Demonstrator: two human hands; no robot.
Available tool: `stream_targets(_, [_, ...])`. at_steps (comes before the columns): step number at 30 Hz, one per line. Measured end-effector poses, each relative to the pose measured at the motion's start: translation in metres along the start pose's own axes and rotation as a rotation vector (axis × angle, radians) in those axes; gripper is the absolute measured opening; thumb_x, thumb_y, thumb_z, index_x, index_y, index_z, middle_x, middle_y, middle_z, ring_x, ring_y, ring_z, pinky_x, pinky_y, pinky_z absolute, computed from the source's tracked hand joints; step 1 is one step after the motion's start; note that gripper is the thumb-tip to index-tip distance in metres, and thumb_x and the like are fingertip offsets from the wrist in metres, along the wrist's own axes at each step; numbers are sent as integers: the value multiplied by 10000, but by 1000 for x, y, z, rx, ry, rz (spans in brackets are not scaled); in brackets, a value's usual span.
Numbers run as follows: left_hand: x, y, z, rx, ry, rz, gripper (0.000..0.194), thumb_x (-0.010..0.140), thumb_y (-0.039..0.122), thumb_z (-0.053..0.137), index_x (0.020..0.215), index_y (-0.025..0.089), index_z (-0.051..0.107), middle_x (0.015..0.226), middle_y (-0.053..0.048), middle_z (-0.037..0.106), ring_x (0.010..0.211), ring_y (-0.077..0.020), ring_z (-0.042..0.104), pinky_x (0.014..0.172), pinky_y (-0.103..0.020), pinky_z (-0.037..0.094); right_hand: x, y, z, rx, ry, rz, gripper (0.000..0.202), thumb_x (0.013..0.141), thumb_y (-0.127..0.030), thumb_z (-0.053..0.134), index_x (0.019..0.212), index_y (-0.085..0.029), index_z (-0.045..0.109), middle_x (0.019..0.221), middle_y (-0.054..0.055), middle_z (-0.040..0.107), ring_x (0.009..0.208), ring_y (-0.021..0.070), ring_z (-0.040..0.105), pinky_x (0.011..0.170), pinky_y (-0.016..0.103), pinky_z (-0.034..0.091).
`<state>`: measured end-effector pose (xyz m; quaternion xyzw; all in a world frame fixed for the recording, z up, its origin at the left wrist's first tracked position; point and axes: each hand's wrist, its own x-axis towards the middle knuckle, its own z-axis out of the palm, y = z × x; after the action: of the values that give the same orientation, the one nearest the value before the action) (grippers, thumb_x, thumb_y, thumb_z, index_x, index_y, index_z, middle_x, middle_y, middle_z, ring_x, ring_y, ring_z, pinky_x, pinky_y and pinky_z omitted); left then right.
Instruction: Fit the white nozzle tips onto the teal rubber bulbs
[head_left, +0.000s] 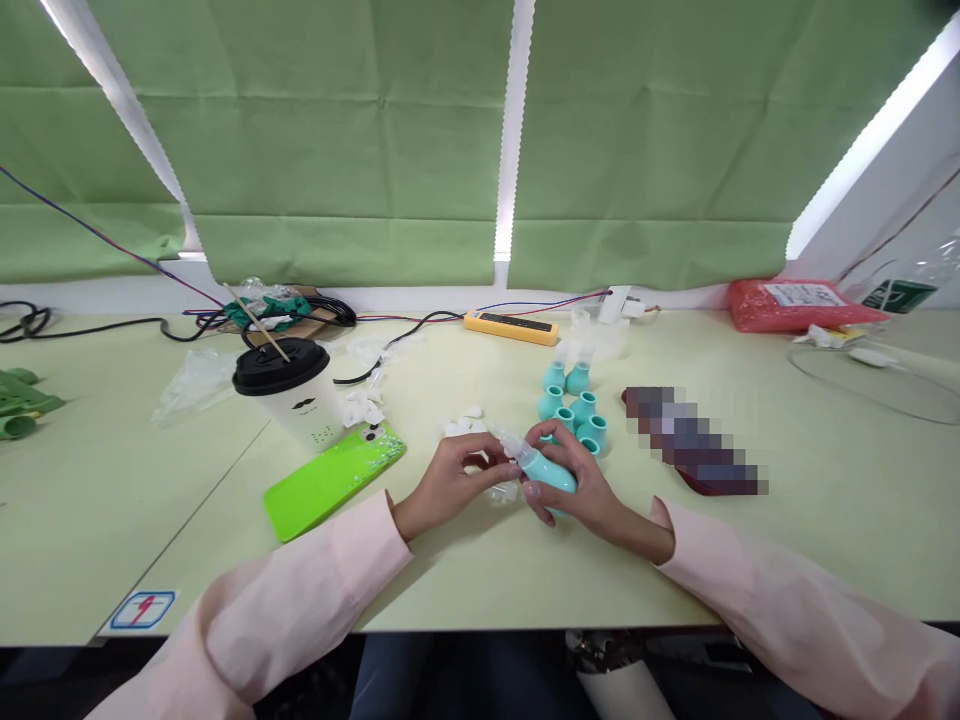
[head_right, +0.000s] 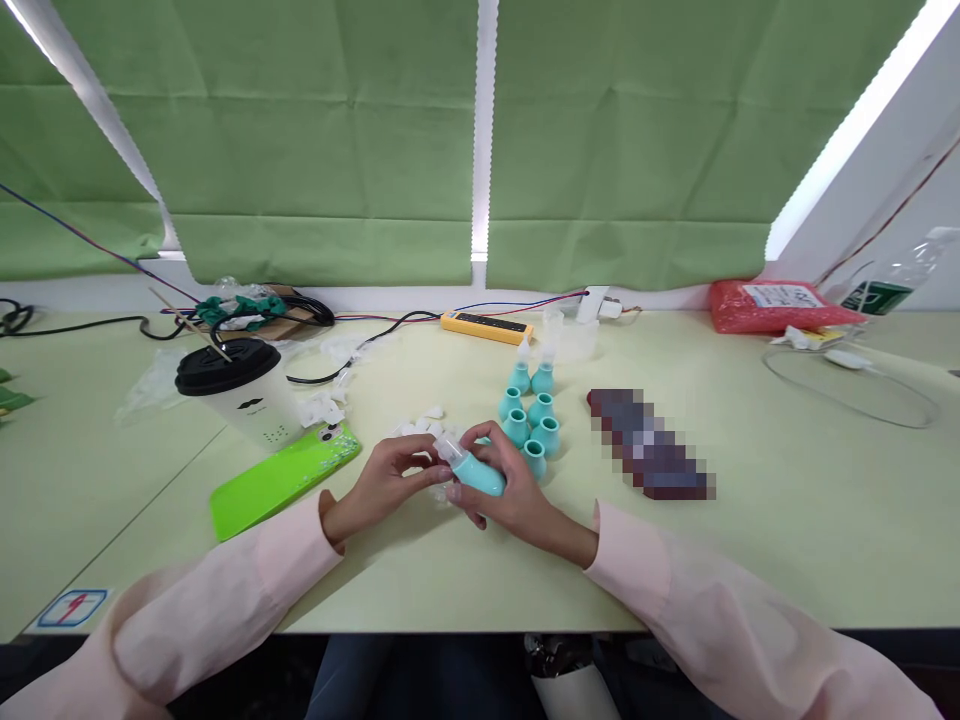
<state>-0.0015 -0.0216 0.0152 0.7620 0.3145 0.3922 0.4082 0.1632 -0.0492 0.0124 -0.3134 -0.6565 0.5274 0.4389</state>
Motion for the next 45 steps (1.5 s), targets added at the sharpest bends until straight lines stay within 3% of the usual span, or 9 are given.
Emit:
stream_targets(7, [-4, 3, -1, 109, 120, 121, 168, 739, 295, 521, 695, 142, 576, 660, -25, 584, 615, -106, 511, 562, -216, 413, 4, 6, 0, -56, 111, -98, 197, 743, -337, 515, 882, -199, 501, 811, 28, 511, 711, 136, 524, 536, 263, 516])
stream_targets(12, [-6, 4, -1, 191, 209, 206, 158, 701, 288, 570, 649, 138, 560, 600, -10, 569, 556, -95, 500, 551, -217, 413, 0, 9, 1, -300, 83, -166, 218, 824, -321, 396, 983, -206, 494, 672, -4, 513, 551, 96, 490, 558, 254, 481])
stream_targets(17, [-8, 4, -2, 233, 120, 249, 152, 791, 239, 446, 698, 153, 530, 631, -2, 565, 581, -88, 510, 561, -201, 416, 0, 7, 3, -352, 39, -157, 245, 840, -357, 343, 968, -202, 483, 709, 7, 503, 517, 87, 478, 485, 222, 458])
stream_targets(25, [-10, -4, 5, 838, 289, 467, 132, 802, 161, 409, 758, 133, 530, 613, -35, 555, 602, -120, 501, 539, -225, 413, 0, 12, 6, -592, 253, -161, 189, 808, -322, 406, 903, -181, 487, 674, 11, 557, 576, 127, 511, 573, 254, 432])
stream_targets(30, [-11, -7, 8, 826, 388, 532, 66, 755, 149, 483, 779, 126, 541, 622, -30, 577, 572, -102, 511, 529, -212, 419, 0, 13, 8, -685, 324, -180, 189, 784, -308, 439, 892, -168, 506, 721, 28, 580, 649, 150, 530, 613, 269, 431])
stream_targets(34, [-11, -1, 9, 662, 396, 448, 83, 740, 157, 484, 695, 137, 551, 543, -2, 548, 503, -86, 485, 492, -203, 408, 0, 12, 8, -633, 279, -183, 186, 786, -303, 442, 911, -179, 504, 763, 32, 573, 686, 152, 522, 659, 286, 425])
stream_targets(41, [1, 8, -11, -50, 139, -113, 193, 730, 274, 493, 632, 116, 545, 514, -3, 555, 393, -72, 459, 390, -199, 404, 5, 5, 2, -71, 109, -14, 226, 823, -368, 365, 850, -170, 471, 680, 1, 487, 485, 87, 469, 476, 247, 426])
stream_targets(43, [6, 2, -17, 31, 136, -143, 170, 712, 255, 506, 653, 108, 567, 538, -15, 568, 426, -82, 481, 415, -205, 416, 6, 3, 1, 2, 106, 1, 220, 816, -367, 384, 813, -166, 474, 684, 4, 480, 491, 85, 471, 468, 244, 424])
stream_targets(45, [10, -7, -22, 284, 169, -95, 133, 694, 201, 514, 705, 105, 605, 590, -31, 590, 502, -98, 512, 482, -214, 432, 6, 3, 1, 12, 114, 0, 206, 804, -356, 416, 800, -161, 484, 689, 7, 485, 496, 82, 468, 470, 242, 420])
